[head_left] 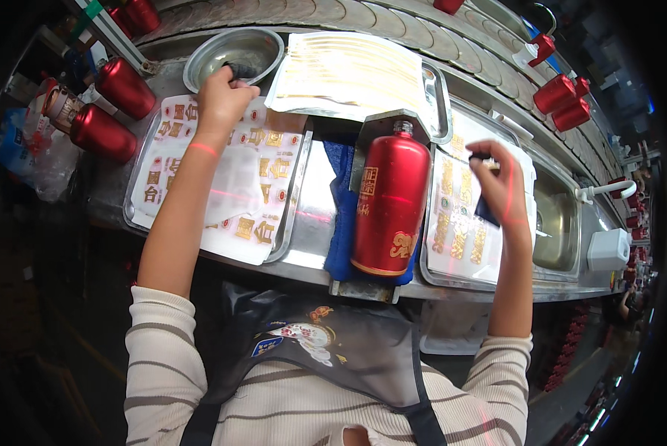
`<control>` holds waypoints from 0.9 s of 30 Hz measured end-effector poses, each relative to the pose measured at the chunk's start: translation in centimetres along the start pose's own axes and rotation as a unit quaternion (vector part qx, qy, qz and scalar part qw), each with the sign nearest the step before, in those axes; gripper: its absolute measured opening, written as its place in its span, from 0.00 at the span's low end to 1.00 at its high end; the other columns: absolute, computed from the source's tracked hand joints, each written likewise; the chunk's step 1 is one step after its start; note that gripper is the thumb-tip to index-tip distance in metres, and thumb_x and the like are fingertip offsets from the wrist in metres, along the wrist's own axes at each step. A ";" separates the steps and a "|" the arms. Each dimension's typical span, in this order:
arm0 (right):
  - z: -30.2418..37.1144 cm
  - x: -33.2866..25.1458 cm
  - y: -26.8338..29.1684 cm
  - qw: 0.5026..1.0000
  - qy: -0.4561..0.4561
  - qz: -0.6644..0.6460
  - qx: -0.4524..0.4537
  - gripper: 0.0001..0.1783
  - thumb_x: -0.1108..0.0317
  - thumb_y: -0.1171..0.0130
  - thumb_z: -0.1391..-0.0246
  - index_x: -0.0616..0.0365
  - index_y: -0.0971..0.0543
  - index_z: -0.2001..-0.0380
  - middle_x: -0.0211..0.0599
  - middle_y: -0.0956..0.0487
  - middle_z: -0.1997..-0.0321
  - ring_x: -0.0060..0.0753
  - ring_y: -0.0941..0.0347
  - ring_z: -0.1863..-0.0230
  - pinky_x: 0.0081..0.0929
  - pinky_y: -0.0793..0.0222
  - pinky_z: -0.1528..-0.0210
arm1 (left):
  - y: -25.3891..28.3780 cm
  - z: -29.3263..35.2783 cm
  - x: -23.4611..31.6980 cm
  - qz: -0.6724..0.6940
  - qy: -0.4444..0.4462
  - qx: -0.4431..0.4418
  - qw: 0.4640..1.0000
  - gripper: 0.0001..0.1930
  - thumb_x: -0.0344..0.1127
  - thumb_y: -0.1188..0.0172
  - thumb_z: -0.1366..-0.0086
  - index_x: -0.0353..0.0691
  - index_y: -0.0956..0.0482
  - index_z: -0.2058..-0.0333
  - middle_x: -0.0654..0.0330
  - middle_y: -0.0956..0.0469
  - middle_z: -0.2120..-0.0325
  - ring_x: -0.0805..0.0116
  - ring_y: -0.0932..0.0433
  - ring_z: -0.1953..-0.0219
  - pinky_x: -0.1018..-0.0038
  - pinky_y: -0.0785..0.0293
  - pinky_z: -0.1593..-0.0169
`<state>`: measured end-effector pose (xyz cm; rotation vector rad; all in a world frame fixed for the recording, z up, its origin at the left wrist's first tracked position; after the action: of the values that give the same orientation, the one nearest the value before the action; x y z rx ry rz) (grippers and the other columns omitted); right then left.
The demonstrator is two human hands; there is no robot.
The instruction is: The person applies gold foil labels to red cylindrical bottles. They wipe the bottle surface with a blue cloth, peel a label from a sheet, and press it onto the bottle. Finished bottles are placed on a nearby conveyor belt.
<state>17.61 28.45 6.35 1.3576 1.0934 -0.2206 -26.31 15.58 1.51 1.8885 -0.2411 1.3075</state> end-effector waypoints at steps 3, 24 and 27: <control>7.9 -1.6 -1.8 0.994 -0.051 -0.073 -0.071 0.46 0.66 0.25 0.61 0.53 0.32 0.35 0.36 0.24 0.49 0.10 0.44 0.81 0.13 0.45 0.79 | 0.4 2.8 4.9 0.004 -0.097 0.074 0.993 0.06 0.31 0.36 0.43 0.35 0.22 0.72 0.56 0.19 0.78 0.66 0.20 0.77 0.70 0.25 0.69; 13.8 -15.1 -10.7 0.941 0.165 -0.122 -0.271 0.69 0.67 0.19 0.66 0.59 0.54 0.26 0.43 0.31 0.34 0.33 0.29 0.40 0.32 0.29 0.43 | 4.4 15.7 7.0 0.245 -0.143 -0.154 0.946 0.18 0.42 0.30 0.46 0.31 0.17 0.64 0.49 0.16 0.71 0.62 0.17 0.65 0.70 0.24 0.61; 11.8 -21.1 -14.1 0.873 0.370 0.094 -0.303 0.66 0.71 0.22 0.67 0.57 0.51 0.26 0.43 0.23 0.47 0.31 0.23 0.52 0.23 0.28 0.57 | 14.6 20.8 3.8 0.294 -0.117 -0.053 0.947 0.12 0.35 0.31 0.41 0.31 0.17 0.64 0.56 0.16 0.72 0.72 0.19 0.68 0.72 0.25 0.62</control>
<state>2.63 5.15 10.30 0.9553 1.4742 0.8014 -18.35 -7.54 9.26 1.9502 -1.0423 1.4012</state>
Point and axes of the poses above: each hand's wrist, its own z-axis away from the middle knuckle, its own y-axis out of the back of the hand, x = y × z, the point moved 8 cm from there along -z, towards the middle knuckle
